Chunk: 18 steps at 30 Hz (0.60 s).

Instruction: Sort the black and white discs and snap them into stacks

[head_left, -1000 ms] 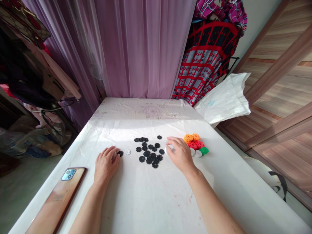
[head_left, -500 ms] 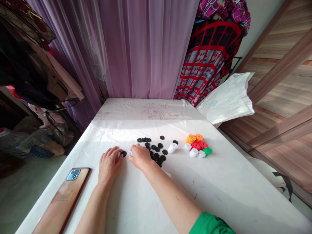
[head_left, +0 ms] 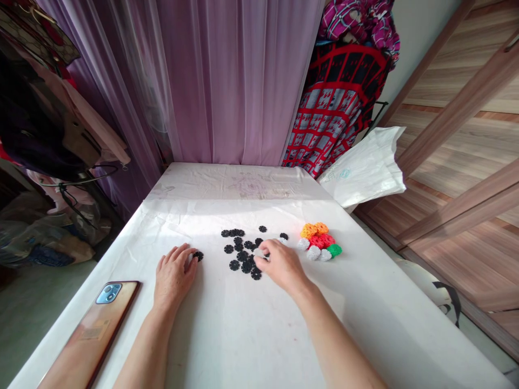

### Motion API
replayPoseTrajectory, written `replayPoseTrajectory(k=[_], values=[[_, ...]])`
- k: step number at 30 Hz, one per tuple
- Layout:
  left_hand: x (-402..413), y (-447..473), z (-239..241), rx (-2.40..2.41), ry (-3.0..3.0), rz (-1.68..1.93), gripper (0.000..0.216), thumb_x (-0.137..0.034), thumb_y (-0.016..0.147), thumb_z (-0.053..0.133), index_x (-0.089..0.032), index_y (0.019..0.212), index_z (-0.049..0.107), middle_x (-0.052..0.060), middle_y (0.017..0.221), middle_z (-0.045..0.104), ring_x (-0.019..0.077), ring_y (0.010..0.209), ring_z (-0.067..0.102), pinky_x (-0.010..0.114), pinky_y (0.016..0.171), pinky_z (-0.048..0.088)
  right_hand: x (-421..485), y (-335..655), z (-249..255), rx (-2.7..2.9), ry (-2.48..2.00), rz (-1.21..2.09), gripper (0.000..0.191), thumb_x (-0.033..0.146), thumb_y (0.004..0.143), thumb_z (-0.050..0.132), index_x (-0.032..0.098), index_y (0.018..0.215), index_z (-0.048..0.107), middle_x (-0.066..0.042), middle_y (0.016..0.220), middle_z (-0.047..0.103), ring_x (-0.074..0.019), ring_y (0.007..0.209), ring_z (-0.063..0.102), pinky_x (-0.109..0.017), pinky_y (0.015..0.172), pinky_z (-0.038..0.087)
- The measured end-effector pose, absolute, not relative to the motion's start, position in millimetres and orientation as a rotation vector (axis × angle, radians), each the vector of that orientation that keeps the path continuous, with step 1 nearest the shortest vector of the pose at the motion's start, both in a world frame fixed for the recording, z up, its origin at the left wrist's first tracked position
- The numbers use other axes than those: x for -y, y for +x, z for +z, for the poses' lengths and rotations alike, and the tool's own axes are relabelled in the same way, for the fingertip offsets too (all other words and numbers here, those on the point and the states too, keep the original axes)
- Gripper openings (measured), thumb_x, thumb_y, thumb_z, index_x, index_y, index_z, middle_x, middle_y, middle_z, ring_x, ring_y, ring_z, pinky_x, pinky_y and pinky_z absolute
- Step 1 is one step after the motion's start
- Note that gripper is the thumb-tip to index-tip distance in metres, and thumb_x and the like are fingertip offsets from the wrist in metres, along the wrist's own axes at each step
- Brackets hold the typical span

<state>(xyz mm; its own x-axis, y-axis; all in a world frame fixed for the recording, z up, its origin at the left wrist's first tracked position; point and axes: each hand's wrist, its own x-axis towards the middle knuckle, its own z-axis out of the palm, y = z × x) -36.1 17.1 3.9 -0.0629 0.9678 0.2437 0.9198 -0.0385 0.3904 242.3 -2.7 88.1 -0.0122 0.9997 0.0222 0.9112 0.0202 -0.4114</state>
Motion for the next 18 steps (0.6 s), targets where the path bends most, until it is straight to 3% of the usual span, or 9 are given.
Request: replayPoseTrajectory(k=[7, 18], values=[[-16.9, -36.2, 4.2, -2.096, 2.102, 0.742, 0.037, -0.039, 0.095, 0.045, -0.027, 0.116, 0.073, 0.007, 0.139, 0.067, 0.0343, 0.137, 0.054, 0.058, 0.113, 0.041, -16.8, 313.5, 87.4, 1.831, -2.097, 0.217, 0.016, 0.028, 0.084, 0.067, 0.024, 0.098, 0.071, -0.002, 0.102, 0.073, -0.0154, 0.075, 0.063, -0.027, 0.068, 0.039], [-16.5, -38.8, 2.4, -2.089, 2.134, 0.748, 0.037, -0.04, 0.096, 0.043, -0.028, 0.116, 0.072, 0.006, 0.139, 0.067, 0.0332, 0.136, 0.054, 0.055, 0.112, 0.042, -19.8, 315.4, 72.0, 1.834, -2.078, 0.245, 0.022, 0.03, 0.088, 0.064, 0.023, 0.108, 0.07, -0.004, 0.111, 0.073, -0.0188, 0.087, 0.067, -0.029, 0.071, 0.041]])
